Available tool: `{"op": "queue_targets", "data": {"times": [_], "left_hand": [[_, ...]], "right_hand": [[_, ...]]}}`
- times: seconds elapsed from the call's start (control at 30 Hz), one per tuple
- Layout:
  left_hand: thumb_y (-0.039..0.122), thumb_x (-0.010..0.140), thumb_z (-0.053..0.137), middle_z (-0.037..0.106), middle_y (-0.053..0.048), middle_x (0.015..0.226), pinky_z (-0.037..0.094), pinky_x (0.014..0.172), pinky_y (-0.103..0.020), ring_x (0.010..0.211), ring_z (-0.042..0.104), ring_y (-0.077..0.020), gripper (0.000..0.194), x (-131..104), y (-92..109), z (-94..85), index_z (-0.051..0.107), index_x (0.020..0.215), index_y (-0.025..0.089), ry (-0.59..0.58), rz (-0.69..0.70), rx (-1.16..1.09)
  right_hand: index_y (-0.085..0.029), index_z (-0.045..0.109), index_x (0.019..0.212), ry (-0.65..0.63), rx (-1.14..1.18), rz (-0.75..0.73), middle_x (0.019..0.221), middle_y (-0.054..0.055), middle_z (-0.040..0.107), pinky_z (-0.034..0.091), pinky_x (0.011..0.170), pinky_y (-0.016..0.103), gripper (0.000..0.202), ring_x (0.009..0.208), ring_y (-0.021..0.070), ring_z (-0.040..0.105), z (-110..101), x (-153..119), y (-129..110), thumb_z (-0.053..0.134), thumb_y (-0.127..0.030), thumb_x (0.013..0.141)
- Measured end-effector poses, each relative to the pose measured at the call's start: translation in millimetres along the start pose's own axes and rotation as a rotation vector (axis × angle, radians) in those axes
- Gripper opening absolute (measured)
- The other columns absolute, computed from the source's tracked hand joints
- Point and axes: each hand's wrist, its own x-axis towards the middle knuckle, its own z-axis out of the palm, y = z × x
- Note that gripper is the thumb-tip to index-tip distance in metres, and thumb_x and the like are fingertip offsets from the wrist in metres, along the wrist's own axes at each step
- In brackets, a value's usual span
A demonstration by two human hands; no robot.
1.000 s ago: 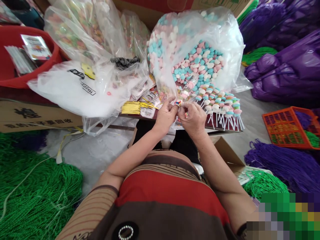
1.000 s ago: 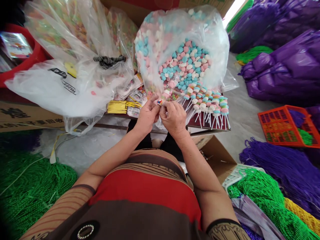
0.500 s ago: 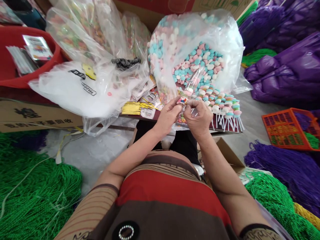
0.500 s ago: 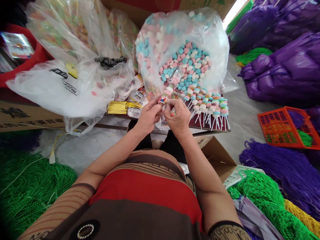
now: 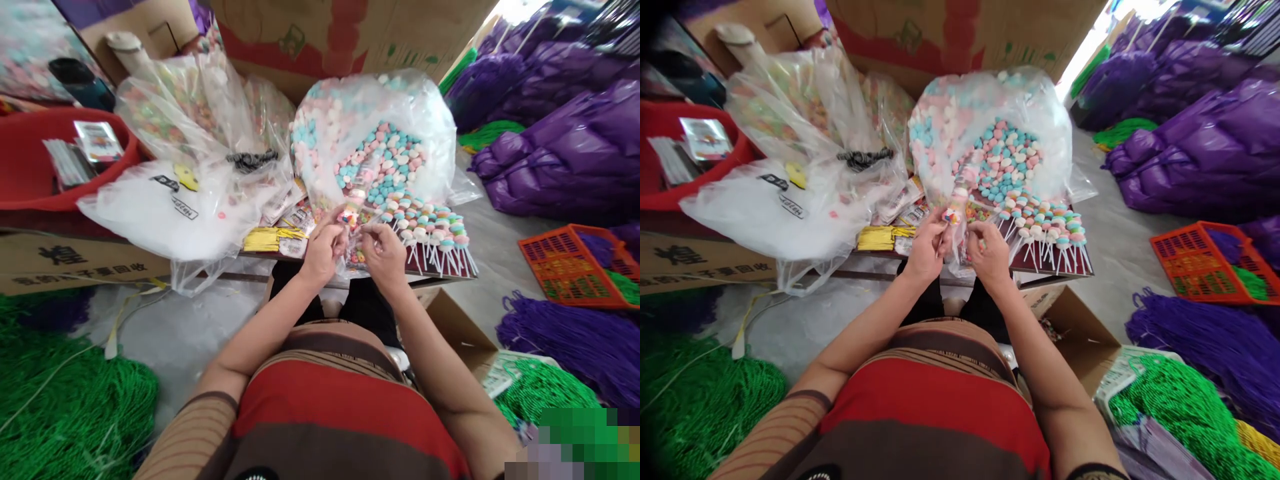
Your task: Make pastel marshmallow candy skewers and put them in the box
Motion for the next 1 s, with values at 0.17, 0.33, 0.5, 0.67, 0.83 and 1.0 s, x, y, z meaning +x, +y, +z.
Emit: {"op": "queue_targets", "data": {"times": [0.17,0.33,0.5,0.67,0.83,1.0], "left_hand": [[0.027,0.092,0.064,0.057,0.004,0.070,0.044,0.063,-0.018,0.065,0.051,-0.0079,0.033,-0.8,8.6,2.2,0.070,0.125,0.023,-0.068,0.251,0.136],[0.039,0.093,0.068,0.070,-0.001,0.093,0.054,0.080,-0.026,0.091,0.065,-0.0141,0.044,-11.5,-1.9,11.7,0.064,0.136,0.032,-0.153,0.207,0.229],[0.037,0.083,0.079,0.075,-0.002,0.098,0.055,0.080,-0.026,0.093,0.069,-0.0152,0.056,-22.6,-13.0,20.2,0.063,0.136,0.030,-0.154,0.141,0.169],[0.036,0.080,0.082,0.074,-0.002,0.105,0.053,0.074,-0.022,0.088,0.067,-0.0126,0.058,-28.7,22.2,25.0,0.064,0.134,0.029,-0.282,0.109,0.265],[0.024,0.100,0.050,0.072,-0.002,0.105,0.055,0.084,-0.025,0.102,0.071,-0.0149,0.035,-36.2,78.9,51.9,0.064,0.132,0.029,-0.256,0.142,0.194],[0.025,0.106,0.047,0.057,0.004,0.066,0.052,0.064,-0.021,0.061,0.062,-0.0090,0.033,-39.2,67.0,70.3,0.061,0.135,0.023,-0.278,0.152,0.054]], "right_hand": [[-0.021,0.066,0.110,-0.116,0.371,0.336,0.097,0.006,0.077,0.060,0.076,0.034,0.023,0.082,0.0175,0.074,-3.2,-19.5,-33.4,0.056,-0.038,0.097],[-0.022,0.070,0.099,-0.085,0.252,0.182,0.090,0.006,0.075,0.057,0.074,0.034,0.017,0.079,0.0193,0.068,1.5,-21.8,-42.8,0.059,-0.032,0.092],[-0.023,0.065,0.079,0.041,0.246,0.157,0.072,0.002,0.065,0.050,0.062,0.030,0.022,0.067,0.0175,0.058,-6.1,-15.6,-47.1,0.056,-0.035,0.095],[-0.023,0.067,0.080,-0.048,0.493,0.332,0.056,-0.004,0.054,0.042,0.053,0.027,0.032,0.051,0.0128,0.049,-30.4,-19.2,-59.2,0.056,-0.048,0.096],[-0.021,0.075,0.093,-0.287,0.718,0.456,0.045,-0.007,0.048,0.035,0.049,0.026,0.044,0.043,0.0101,0.043,-58.2,-32.7,-65.1,0.063,-0.063,0.090],[-0.020,0.074,0.086,-0.374,0.901,0.549,0.038,-0.009,0.041,0.034,0.047,0.027,0.043,0.038,0.0086,0.034,-61.5,-37.7,-64.0,0.067,-0.062,0.086]]}}
